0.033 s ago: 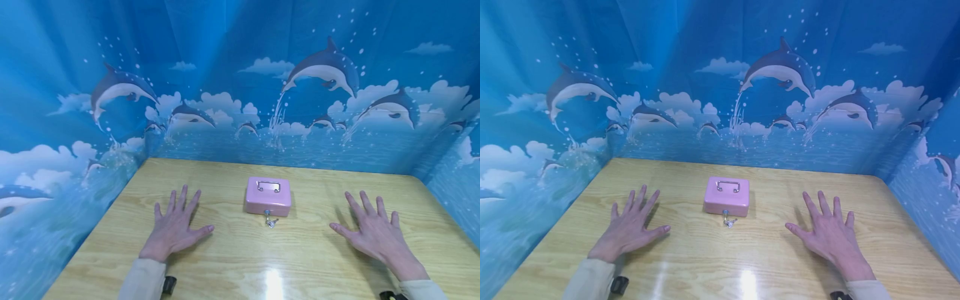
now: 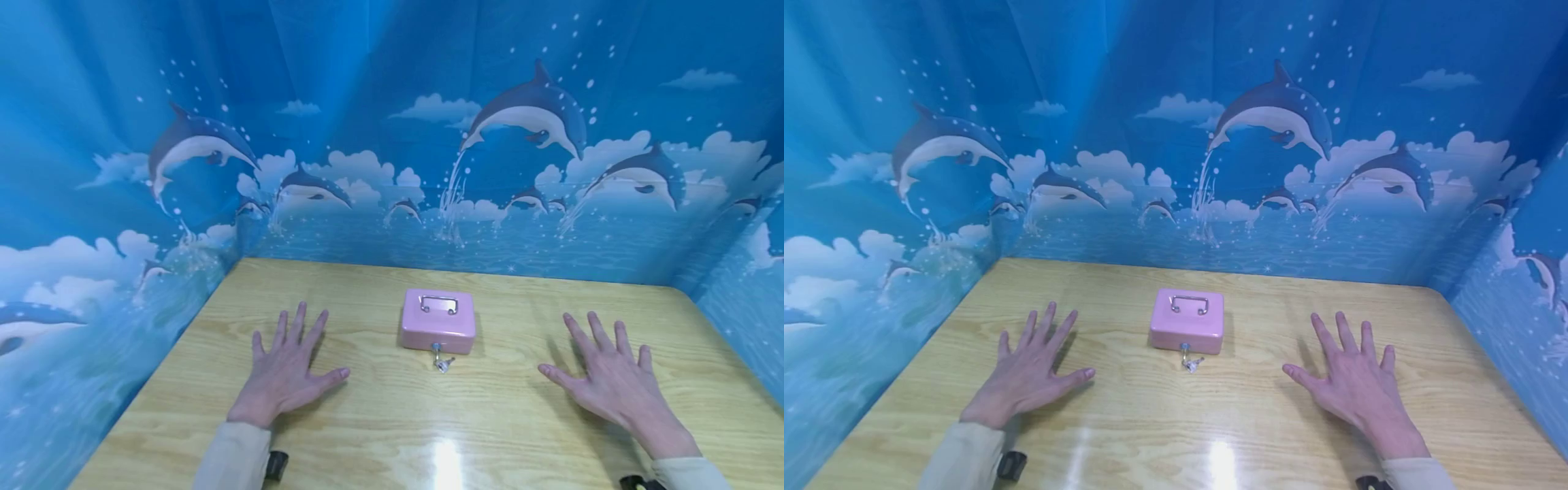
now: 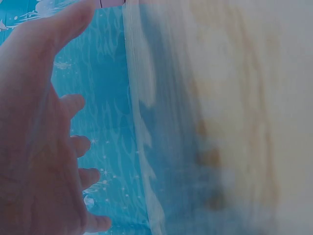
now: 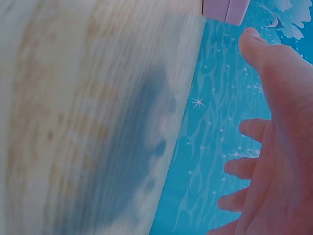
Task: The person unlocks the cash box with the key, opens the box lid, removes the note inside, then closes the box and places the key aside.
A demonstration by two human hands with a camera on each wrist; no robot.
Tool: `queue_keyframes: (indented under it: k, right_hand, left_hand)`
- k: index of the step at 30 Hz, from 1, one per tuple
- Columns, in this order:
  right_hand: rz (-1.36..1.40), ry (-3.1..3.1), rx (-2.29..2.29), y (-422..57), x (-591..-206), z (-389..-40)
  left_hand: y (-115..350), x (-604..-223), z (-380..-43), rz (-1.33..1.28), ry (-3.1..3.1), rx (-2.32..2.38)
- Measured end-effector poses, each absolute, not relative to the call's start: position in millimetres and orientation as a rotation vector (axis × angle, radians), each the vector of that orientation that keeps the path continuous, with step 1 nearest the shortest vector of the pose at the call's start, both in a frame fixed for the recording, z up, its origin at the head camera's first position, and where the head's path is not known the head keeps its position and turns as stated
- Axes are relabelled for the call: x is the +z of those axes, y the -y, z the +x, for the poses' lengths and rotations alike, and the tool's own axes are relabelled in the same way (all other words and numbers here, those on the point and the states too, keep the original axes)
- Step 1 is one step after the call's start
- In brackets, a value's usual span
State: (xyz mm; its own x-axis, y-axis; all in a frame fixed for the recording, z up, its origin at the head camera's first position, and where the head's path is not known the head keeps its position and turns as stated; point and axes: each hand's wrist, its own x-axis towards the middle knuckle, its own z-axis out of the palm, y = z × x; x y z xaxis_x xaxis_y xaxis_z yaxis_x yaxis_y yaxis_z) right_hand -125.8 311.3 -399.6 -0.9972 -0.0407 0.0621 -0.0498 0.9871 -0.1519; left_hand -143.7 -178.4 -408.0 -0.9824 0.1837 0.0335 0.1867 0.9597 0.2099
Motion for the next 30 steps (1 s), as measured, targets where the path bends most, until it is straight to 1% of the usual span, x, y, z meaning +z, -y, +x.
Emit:
queue_keyframes:
  k: [11, 20, 30]
  right_hand:
    - [0.128, 3.063, 0.254, -305.4, -397.5, -125.0]
    - [0.272, 2.974, 0.584, -274.4, -394.7, -121.4]
    - [0.471, 2.890, 0.952, -231.5, -400.9, -125.5]
  left_hand:
    - [177.8, -408.2, -145.4, -0.312, 3.091, -0.369]
    - [160.8, -408.4, -155.2, -0.404, 3.097, -0.704]
    - [124.4, -397.0, -174.3, -0.494, 3.084, -0.981]
